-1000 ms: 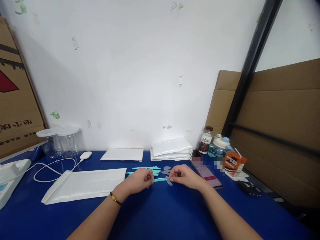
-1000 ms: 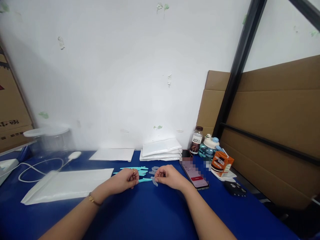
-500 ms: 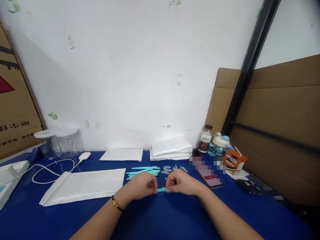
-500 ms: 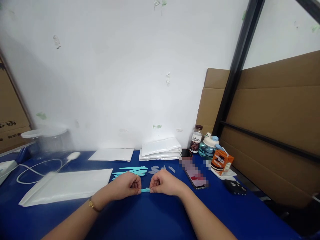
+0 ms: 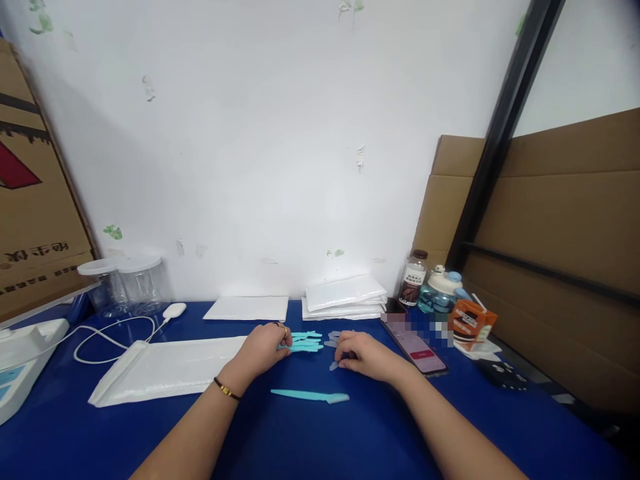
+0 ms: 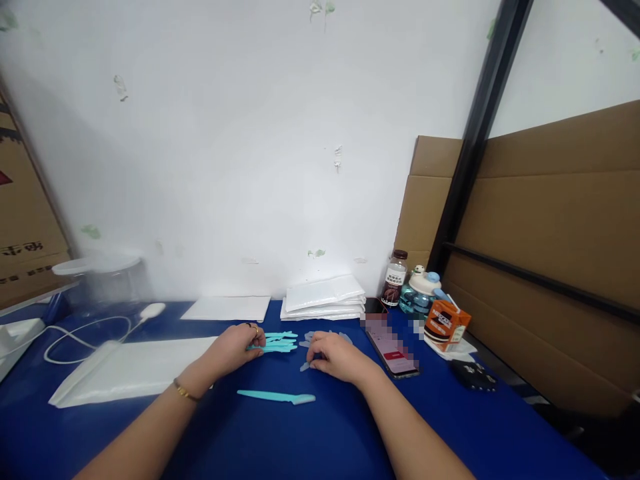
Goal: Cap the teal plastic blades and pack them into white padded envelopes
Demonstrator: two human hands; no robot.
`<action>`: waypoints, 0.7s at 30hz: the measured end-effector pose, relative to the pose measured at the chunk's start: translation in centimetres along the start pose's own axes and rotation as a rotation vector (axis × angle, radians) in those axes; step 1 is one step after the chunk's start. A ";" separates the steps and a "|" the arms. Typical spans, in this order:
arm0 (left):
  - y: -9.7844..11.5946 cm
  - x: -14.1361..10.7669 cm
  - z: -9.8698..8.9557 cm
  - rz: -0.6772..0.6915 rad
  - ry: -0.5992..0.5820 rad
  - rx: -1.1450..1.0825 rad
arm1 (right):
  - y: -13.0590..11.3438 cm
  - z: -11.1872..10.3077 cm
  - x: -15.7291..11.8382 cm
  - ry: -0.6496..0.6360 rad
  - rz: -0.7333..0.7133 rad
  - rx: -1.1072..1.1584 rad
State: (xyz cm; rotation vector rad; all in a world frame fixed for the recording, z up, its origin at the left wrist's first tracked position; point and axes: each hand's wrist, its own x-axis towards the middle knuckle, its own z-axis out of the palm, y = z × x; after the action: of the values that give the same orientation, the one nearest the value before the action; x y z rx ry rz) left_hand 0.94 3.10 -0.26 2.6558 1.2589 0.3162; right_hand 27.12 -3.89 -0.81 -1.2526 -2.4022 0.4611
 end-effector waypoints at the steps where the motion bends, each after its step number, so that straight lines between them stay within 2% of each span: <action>1: 0.1 0.0 0.0 0.000 0.005 -0.008 | 0.0 0.1 0.1 0.009 0.003 -0.011; 7: 1.3 -0.3 -0.9 0.002 -0.003 -0.113 | 0.0 0.7 0.3 0.067 0.018 -0.114; 11: 2.5 -0.8 -1.3 0.029 -0.007 -0.281 | -0.1 0.0 -0.2 0.099 0.079 0.061; 14: 3.0 -1.0 -1.3 0.030 -0.013 -0.375 | -0.1 -0.9 -0.6 0.227 0.112 0.121; 17: 3.2 -1.0 -1.4 0.062 -0.044 -0.370 | 0.0 -1.4 -0.6 0.385 0.068 0.138; 21: 3.4 -1.1 -1.7 0.083 -0.082 -0.318 | -0.2 -1.2 -0.5 0.481 0.010 0.234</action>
State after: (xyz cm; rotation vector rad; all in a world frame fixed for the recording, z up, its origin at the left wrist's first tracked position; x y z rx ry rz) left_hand 2.32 0.27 2.17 2.4257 0.9840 0.3805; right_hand 27.77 -4.26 0.22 -1.1202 -1.8827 0.3787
